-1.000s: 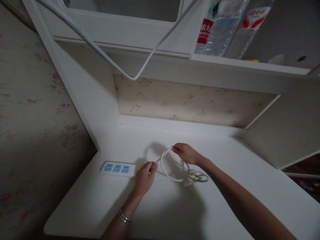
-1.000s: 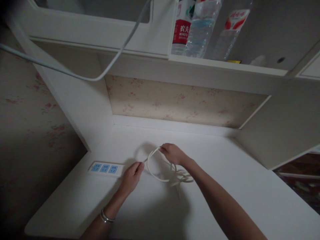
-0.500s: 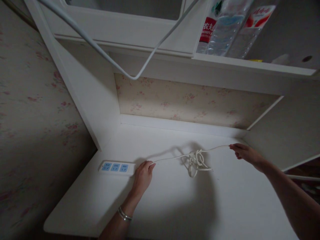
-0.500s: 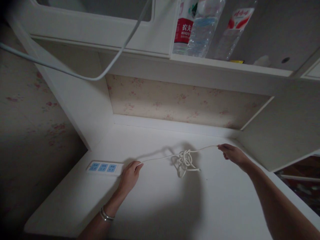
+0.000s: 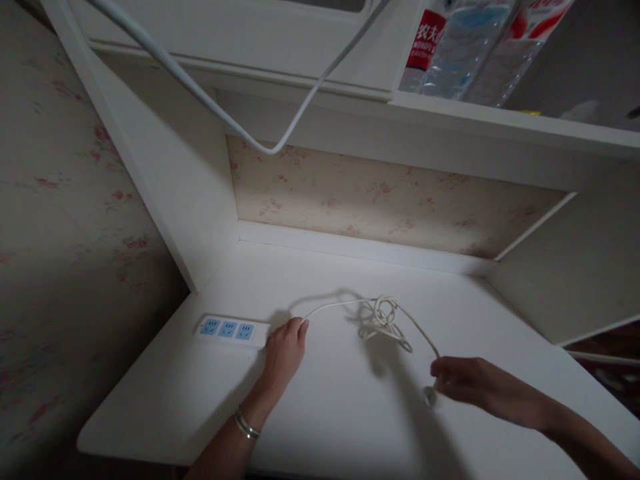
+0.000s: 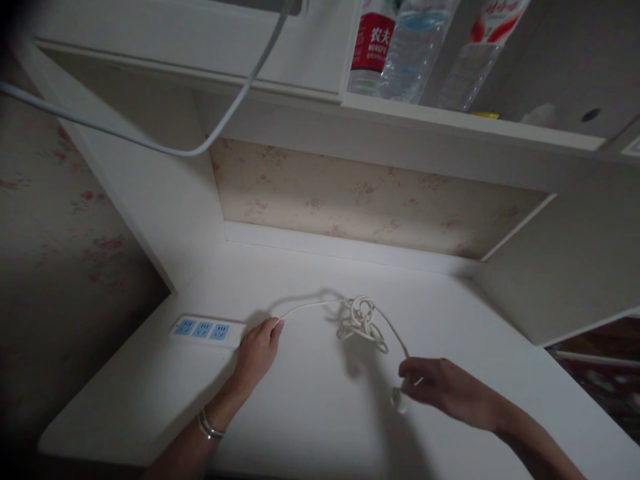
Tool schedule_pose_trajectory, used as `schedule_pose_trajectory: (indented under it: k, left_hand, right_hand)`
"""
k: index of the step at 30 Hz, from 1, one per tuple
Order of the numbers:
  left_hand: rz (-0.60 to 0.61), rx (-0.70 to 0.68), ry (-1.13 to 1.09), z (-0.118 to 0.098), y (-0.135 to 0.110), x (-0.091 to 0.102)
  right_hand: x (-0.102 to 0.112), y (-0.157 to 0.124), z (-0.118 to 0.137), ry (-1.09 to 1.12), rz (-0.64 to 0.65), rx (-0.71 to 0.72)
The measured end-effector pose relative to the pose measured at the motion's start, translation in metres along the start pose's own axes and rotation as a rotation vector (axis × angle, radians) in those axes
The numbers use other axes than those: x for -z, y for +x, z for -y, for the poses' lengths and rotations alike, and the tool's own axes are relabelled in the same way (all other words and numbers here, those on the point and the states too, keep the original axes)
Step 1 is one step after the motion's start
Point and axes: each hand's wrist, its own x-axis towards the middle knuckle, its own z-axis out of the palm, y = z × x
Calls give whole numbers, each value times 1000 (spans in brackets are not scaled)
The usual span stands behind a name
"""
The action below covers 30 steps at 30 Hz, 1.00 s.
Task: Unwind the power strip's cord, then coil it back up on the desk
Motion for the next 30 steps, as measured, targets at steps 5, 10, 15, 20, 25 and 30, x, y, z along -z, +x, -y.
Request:
schedule_pose_trajectory:
  k: [5, 10, 15, 20, 25, 30]
  left_hand:
    - [-26, 2, -81, 4, 0, -2]
    - [-36, 0, -175, 9, -1, -4]
    - [-40, -19, -251, 11, -1, -7]
    - [-25, 8, -335, 12, -1, -10]
    - [30, 26, -538, 12, 0, -7]
    - [40, 178, -735, 10, 0, 3]
  right_hand:
    - [-47, 17, 29, -355, -77, 89]
    - [-84, 38, 57, -511, -199, 131]
    - [-109, 60, 99, -204, -201, 171]
    - [-136, 99, 128, 233, -222, 160]
    - [-146, 134, 158, 464, -236, 204]
    - [-145, 160, 178, 611, -319, 266]
